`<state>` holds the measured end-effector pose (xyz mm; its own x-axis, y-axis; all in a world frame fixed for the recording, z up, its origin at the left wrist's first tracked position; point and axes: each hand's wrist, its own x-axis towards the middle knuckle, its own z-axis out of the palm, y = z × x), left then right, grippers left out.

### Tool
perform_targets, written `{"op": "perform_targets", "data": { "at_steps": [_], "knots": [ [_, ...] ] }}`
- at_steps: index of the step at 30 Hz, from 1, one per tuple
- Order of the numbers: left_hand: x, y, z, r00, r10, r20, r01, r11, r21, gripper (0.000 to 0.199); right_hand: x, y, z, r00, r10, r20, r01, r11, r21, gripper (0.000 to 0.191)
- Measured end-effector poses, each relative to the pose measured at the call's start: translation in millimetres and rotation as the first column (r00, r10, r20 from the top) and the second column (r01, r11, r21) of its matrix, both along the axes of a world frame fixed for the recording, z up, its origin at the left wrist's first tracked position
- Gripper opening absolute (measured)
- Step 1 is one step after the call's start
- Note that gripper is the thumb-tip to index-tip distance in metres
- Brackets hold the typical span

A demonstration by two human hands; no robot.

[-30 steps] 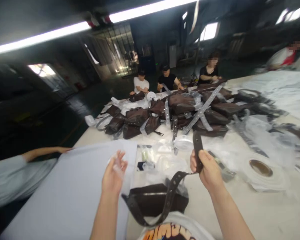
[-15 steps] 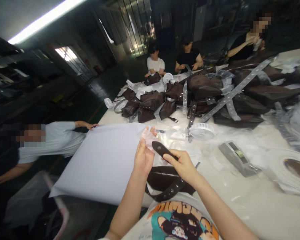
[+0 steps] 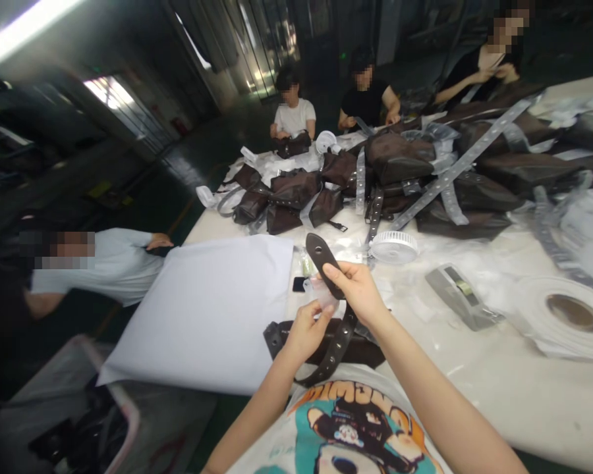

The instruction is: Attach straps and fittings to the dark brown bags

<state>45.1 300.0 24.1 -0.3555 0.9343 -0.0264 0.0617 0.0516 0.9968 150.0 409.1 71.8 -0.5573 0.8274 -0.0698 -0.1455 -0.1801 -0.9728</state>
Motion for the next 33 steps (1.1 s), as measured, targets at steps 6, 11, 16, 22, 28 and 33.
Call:
{"op": "perform_targets", "data": {
  "at_steps": [6,11,16,22,28,33],
  "knots": [
    [-12,6,-5.6,0.825,0.301,0.478,-0.328,0.944,-0.029,0.044,5,4,-7.2,0.992,-0.11,0.056,0.105,0.99,0.09,0.049],
    [-24,8,0.5,0.679,0.467,0.567,-0.561,0.828,-0.01,0.049,17,-18,-15.8,0.98,0.092,0.177,-0.107,0.991,0.082,0.049],
    [-24,5,3.2,0.679,0.562,0.472,-0.655,0.755,0.043,0.041,22,-39,-6.9,0.939,0.277,0.202,-0.314,0.931,0.184,0.042],
    [-21,2,17.0,0.589,0.478,0.651,-0.66,0.75,0.045,0.035,10,-45,-12.9,0.856,0.428,0.29,-0.511,0.786,0.347,0.038],
    [-29,-6,29.0,0.437,0.35,0.828,-0.552,0.832,-0.061,0.041,6,-43,-31.2,0.889,0.358,0.285,-0.435,0.855,0.283,0.043],
    [-11,-23,21.2,0.663,0.154,0.733,-0.263,0.964,0.035,0.054,9,-39,-30.9,0.915,0.305,0.264,-0.357,0.916,0.183,0.043]
  ]
}}
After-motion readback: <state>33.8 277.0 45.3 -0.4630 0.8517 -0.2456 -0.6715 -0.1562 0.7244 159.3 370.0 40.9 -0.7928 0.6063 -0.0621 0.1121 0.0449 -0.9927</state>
